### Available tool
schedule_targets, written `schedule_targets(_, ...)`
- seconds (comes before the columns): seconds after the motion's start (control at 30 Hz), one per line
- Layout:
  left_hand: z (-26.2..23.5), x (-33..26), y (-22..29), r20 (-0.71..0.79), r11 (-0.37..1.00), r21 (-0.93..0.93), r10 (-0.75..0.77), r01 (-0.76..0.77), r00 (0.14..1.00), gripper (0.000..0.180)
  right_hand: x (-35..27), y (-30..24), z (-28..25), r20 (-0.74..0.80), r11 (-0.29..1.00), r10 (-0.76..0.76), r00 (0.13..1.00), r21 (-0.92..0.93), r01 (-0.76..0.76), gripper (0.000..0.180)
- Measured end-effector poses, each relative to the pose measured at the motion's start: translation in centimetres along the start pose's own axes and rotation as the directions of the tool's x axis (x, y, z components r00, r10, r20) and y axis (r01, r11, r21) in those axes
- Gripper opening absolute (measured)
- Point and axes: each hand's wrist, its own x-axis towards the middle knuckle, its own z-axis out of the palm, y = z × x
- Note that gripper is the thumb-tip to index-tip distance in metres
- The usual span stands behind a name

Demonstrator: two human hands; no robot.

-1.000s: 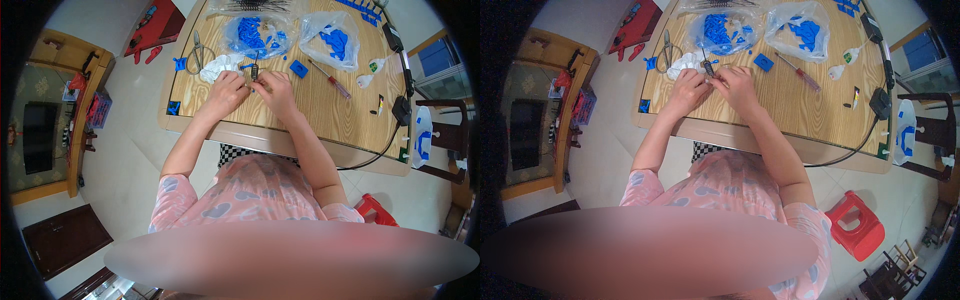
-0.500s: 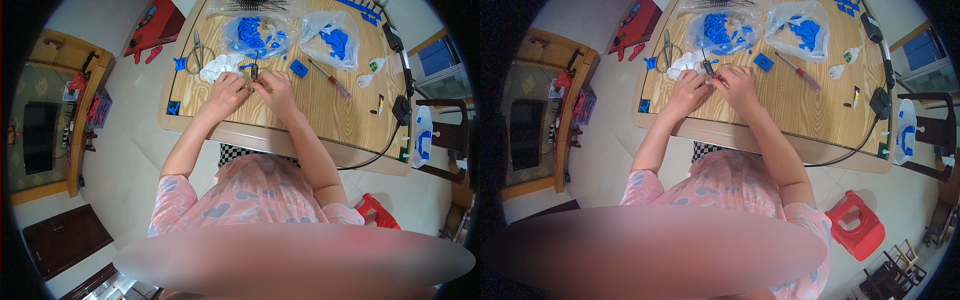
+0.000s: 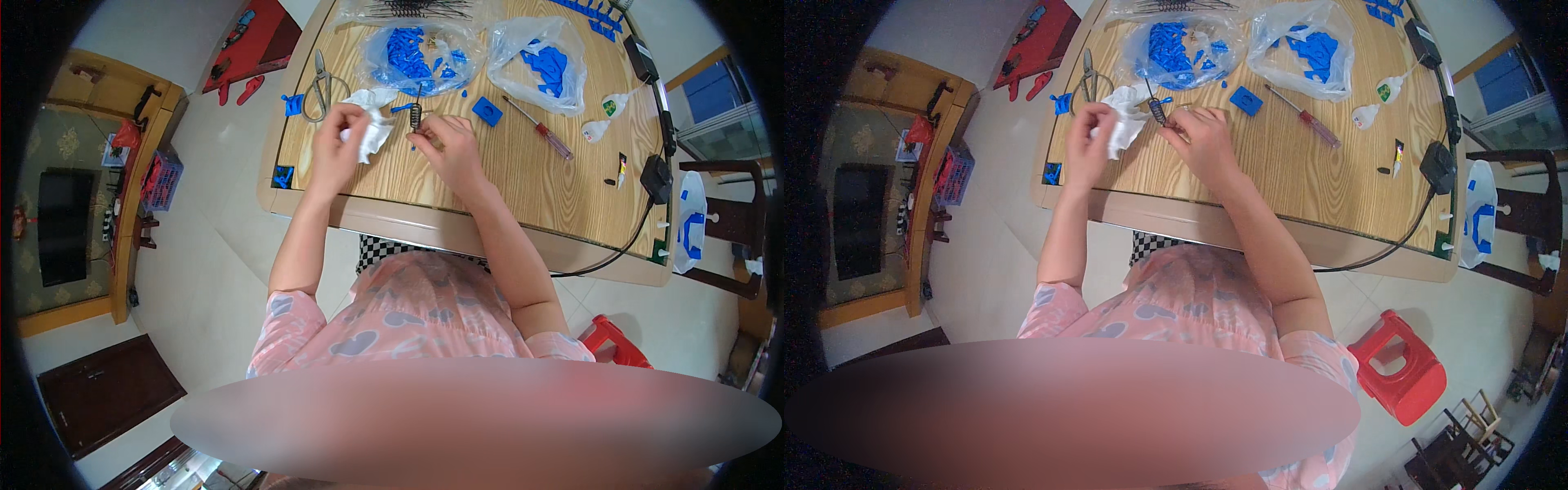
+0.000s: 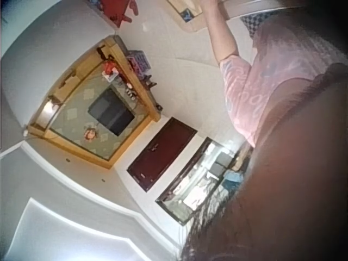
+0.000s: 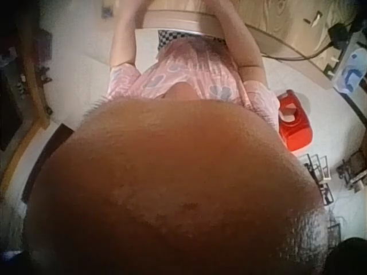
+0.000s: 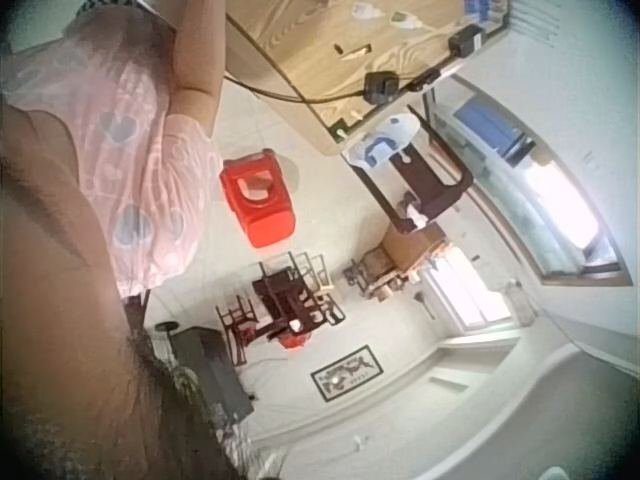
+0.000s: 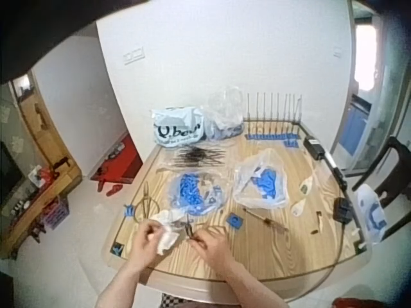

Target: Assembling small blue plastic and wire components using glue at a workstation.

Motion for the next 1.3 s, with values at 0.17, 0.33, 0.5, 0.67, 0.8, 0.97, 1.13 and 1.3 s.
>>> schedule_targets(0.17,-1.1,-0.8,-0.6,0.174,0.700,-0.512,-0.483,0.498,0.858,0.010,0.0,0.1,-0.1,0.000,1.000,-0.004,1.000,-0.004,0.004,0.017)
schedule_targets(0.33,-1.5,-2.9,-3.1,-0.183,0.955,-0.066,-0.297,0.290,0.937,0.030,0.1,-0.3,-0.1,0.011,1.000,0.005,1.000,0.003,-0.005,0.017)
schedule_targets(0.5,-0.9,-4.8,1.2,-0.134,0.843,0.518,0.247,-0.144,0.960,0.030,0.0,-0.2,-0.2,0.011,1.000,0.012,1.000,-0.011,-0.012,0.016)
schedule_targets(0.67,0.8,-5.2,1.3,0.375,0.818,0.439,0.209,-0.371,0.903,0.023,0.1,-0.4,-0.1,-0.001,1.000,0.005,1.000,-0.006,-0.005,0.016)
schedule_targets(0.8,0.9,-4.5,0.3,0.400,0.801,0.410,0.271,-0.436,0.875,0.017,0.0,-0.2,-0.1,0.003,1.000,0.006,1.000,-0.016,-0.006,0.016)
schedule_targets(0.97,1.0,-4.0,0.5,0.350,0.767,0.389,0.389,-0.510,0.852,0.017,-0.1,0.0,0.1,-0.003,1.000,-0.002,1.000,-0.014,0.002,0.015)
schedule_targets(1.13,1.2,-3.5,0.0,0.383,0.741,0.394,0.406,-0.544,0.830,0.020,0.0,-0.2,-0.1,0.001,1.000,0.009,1.000,-0.020,-0.009,0.015)
schedule_targets(1.3,1.3,-3.1,-0.4,0.390,0.715,0.403,0.430,-0.571,0.814,0.022,0.1,-0.3,-0.1,-0.010,1.000,0.008,1.000,-0.009,-0.009,0.015)
